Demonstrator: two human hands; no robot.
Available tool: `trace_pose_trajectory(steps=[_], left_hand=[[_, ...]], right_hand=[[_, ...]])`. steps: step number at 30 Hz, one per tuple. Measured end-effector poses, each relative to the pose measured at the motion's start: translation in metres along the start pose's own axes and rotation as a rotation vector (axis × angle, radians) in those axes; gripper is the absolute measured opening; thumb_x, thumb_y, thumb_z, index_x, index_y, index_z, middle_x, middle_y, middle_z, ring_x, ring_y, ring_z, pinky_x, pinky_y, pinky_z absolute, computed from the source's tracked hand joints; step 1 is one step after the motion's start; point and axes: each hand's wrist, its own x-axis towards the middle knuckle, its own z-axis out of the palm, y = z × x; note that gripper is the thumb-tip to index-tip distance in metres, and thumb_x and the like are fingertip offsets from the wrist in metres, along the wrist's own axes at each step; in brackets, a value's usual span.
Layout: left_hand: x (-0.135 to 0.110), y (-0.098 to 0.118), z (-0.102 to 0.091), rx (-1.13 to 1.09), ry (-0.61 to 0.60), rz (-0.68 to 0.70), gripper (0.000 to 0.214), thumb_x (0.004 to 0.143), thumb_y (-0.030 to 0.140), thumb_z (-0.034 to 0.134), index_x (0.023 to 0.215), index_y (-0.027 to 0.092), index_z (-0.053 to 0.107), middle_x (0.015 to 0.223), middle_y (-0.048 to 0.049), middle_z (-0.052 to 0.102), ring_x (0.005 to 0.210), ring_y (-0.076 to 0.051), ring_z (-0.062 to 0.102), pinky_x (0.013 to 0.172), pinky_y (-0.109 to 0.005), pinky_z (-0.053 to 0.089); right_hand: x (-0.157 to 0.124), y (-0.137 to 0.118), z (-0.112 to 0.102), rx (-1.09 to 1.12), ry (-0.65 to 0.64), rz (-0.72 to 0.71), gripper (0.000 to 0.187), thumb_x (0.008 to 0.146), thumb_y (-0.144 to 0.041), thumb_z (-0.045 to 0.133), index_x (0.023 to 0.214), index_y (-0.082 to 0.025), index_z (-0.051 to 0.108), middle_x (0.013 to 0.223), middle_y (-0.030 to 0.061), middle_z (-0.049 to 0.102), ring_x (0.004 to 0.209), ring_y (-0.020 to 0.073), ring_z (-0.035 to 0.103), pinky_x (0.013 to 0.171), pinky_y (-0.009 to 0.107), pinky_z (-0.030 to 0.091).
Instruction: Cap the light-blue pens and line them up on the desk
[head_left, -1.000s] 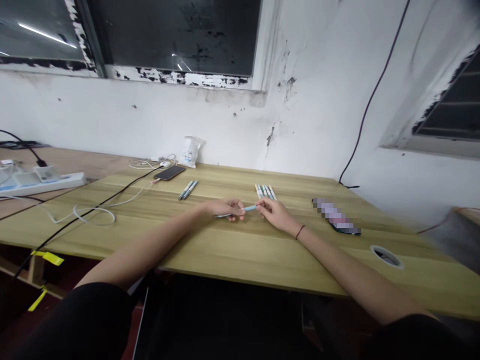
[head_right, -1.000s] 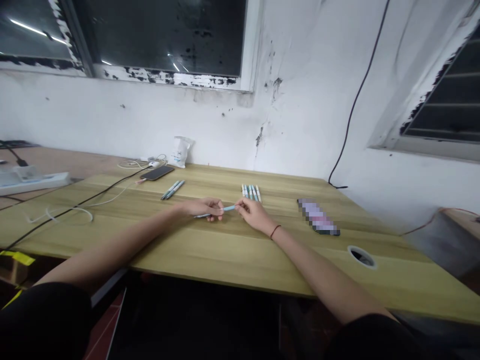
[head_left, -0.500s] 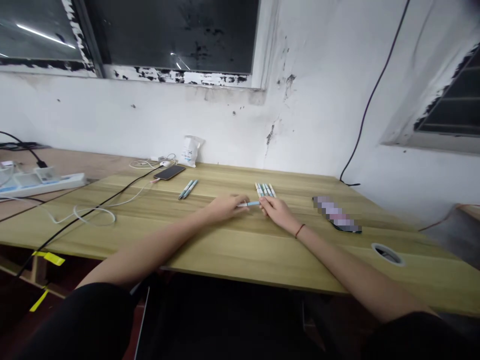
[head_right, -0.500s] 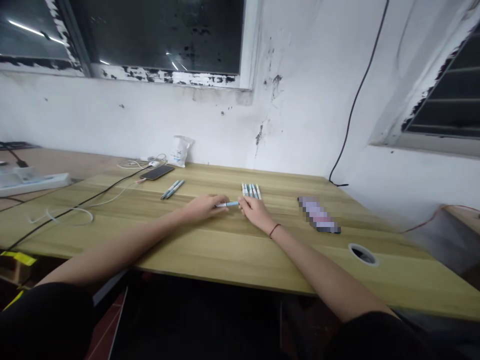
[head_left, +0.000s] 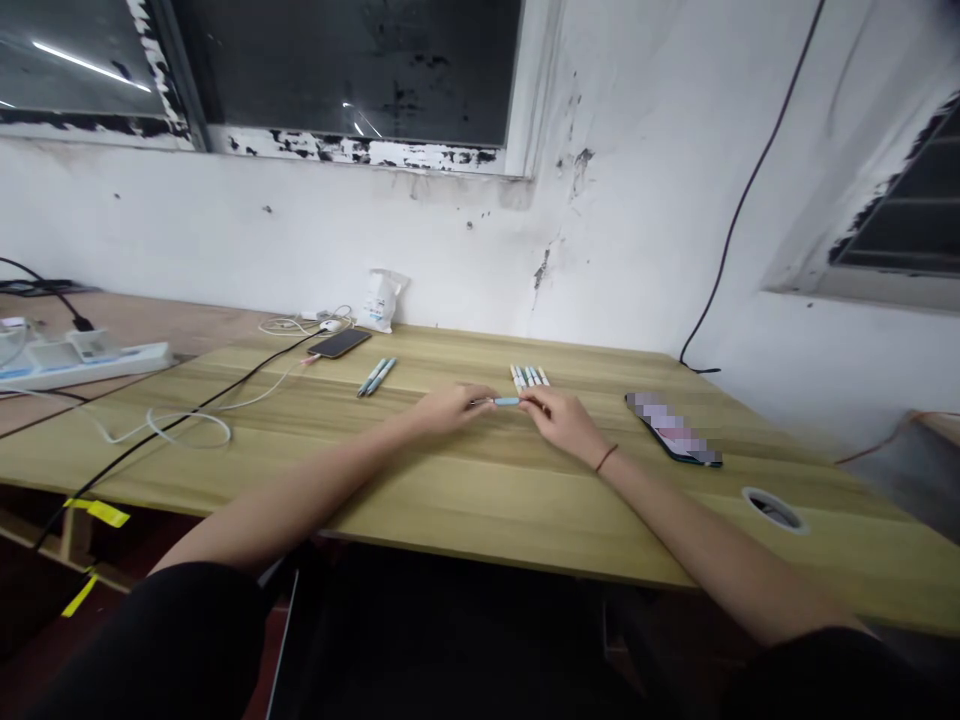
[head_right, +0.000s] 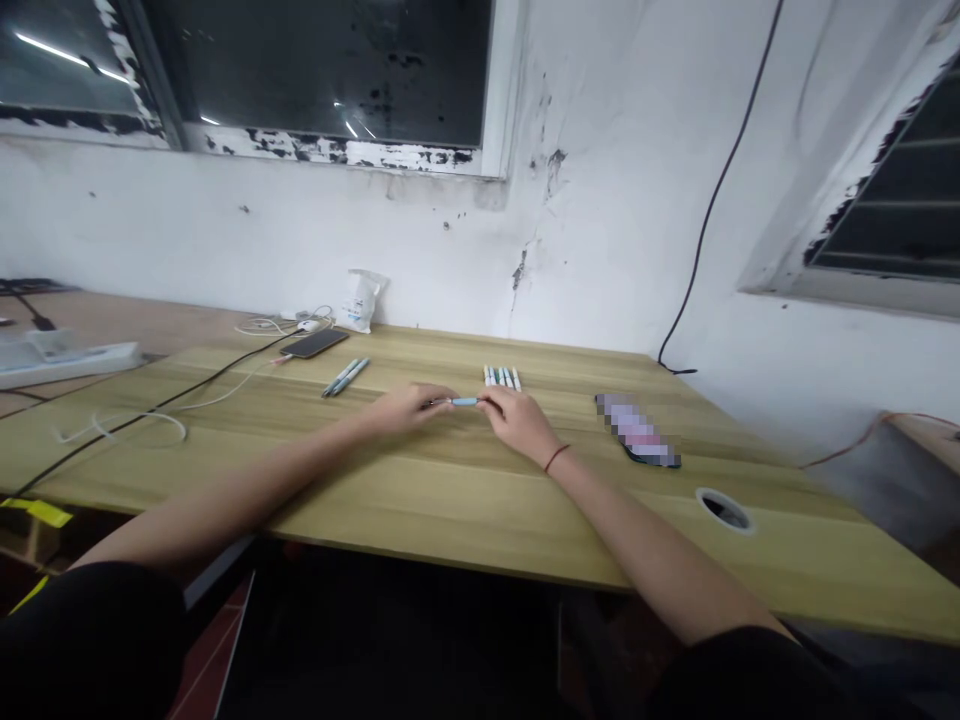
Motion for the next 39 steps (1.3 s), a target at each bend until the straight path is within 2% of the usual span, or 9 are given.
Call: trace_pose_trajectory(steps=[5,10,14,19,24,28,31,36,39], left_hand=[[-0.002,0.003,0.001,0.209,0.056,-0.002,0.04,0.093,0.045,0.034,0.118,0.024,0.058,0.107,-0.0071,0.066,0.092,-0.02,0.062,0.076,-0.027,0.041],[0.001,0.01,-0.002,0.354,0.063,0.016,0.036,0.094,0.041,0.036,0.119,0.026,0.057,0.104,-0.0084,0.066,0.095,-0.021,0.061,0.076,-0.027,0.041],[0.003,0.007,0.004,0.365,0.048,-0.029,0.034,0.093,0.038,0.038,0.12,0.025,0.055,0.105,-0.0101,0.065,0.092,-0.023,0.061,0.075,-0.03,0.043],[0.001,0.001,0.006,0.345,-0.021,-0.043,0.034,0.094,0.029,0.035,0.12,0.018,0.054,0.104,-0.013,0.064,0.092,-0.024,0.061,0.077,-0.032,0.043],[0.0,-0.001,0.001,0.2,-0.043,-0.068,0.036,0.094,0.034,0.033,0.11,0.017,0.06,0.102,-0.012,0.065,0.091,-0.022,0.061,0.076,-0.03,0.044],[0.0,-0.001,0.003,0.249,-0.013,-0.076,0.038,0.094,0.039,0.032,0.108,0.019,0.061,0.101,-0.0093,0.066,0.092,-0.021,0.061,0.076,-0.029,0.042],[-0.001,0.001,0.006,0.324,0.026,-0.069,0.038,0.094,0.039,0.032,0.108,0.019,0.061,0.099,-0.0101,0.066,0.089,-0.022,0.061,0.073,-0.03,0.042],[-0.001,0.003,0.002,0.483,0.112,0.045,0.032,0.095,0.033,0.035,0.101,0.017,0.063,0.094,-0.0118,0.065,0.091,-0.022,0.057,0.079,-0.033,0.038],[-0.001,0.001,-0.002,0.531,0.169,0.113,0.03,0.095,0.028,0.035,0.103,0.018,0.062,0.095,-0.0116,0.065,0.096,-0.022,0.054,0.083,-0.035,0.035]], right_hand=[[-0.001,0.004,0.006,0.059,-0.022,0.069,0.022,0.089,-0.03,0.043,0.083,-0.019,0.061,0.074,0.0041,0.061,0.064,0.0165,0.051,0.061,0.029,0.038],[-0.001,0.008,0.01,0.278,-0.084,0.21,0.031,0.09,-0.042,0.04,0.077,-0.019,0.056,0.058,-0.001,0.051,0.054,0.0139,0.048,0.053,0.026,0.037],[0.001,0.003,0.01,0.288,-0.002,0.231,0.025,0.086,-0.041,0.048,0.085,-0.02,0.061,0.069,0.0026,0.063,0.059,0.0162,0.056,0.057,0.029,0.044],[0.001,-0.001,0.005,0.155,0.101,0.189,0.019,0.084,-0.033,0.053,0.094,-0.022,0.065,0.086,0.0064,0.07,0.073,0.0206,0.063,0.066,0.034,0.049],[0.001,0.005,-0.006,-0.077,-0.041,-0.017,0.021,0.089,-0.027,0.046,0.1,-0.021,0.064,0.1,0.0086,0.068,0.087,0.023,0.061,0.079,0.037,0.045],[0.001,0.008,-0.011,-0.197,-0.136,-0.093,0.021,0.09,-0.024,0.043,0.093,-0.019,0.064,0.096,0.011,0.066,0.088,0.0236,0.058,0.079,0.035,0.042],[0.0,0.006,-0.009,-0.198,-0.115,-0.059,0.021,0.09,-0.023,0.041,0.087,-0.019,0.062,0.091,0.0097,0.065,0.084,0.0219,0.056,0.075,0.033,0.04],[0.0,0.004,0.002,0.017,-0.066,0.132,0.026,0.09,-0.03,0.04,0.073,-0.019,0.057,0.068,0.0029,0.059,0.062,0.0165,0.05,0.058,0.028,0.036],[-0.001,0.003,0.003,0.034,-0.072,0.186,0.026,0.09,-0.033,0.041,0.076,-0.019,0.058,0.063,0.0009,0.057,0.055,0.0151,0.047,0.053,0.027,0.034]])
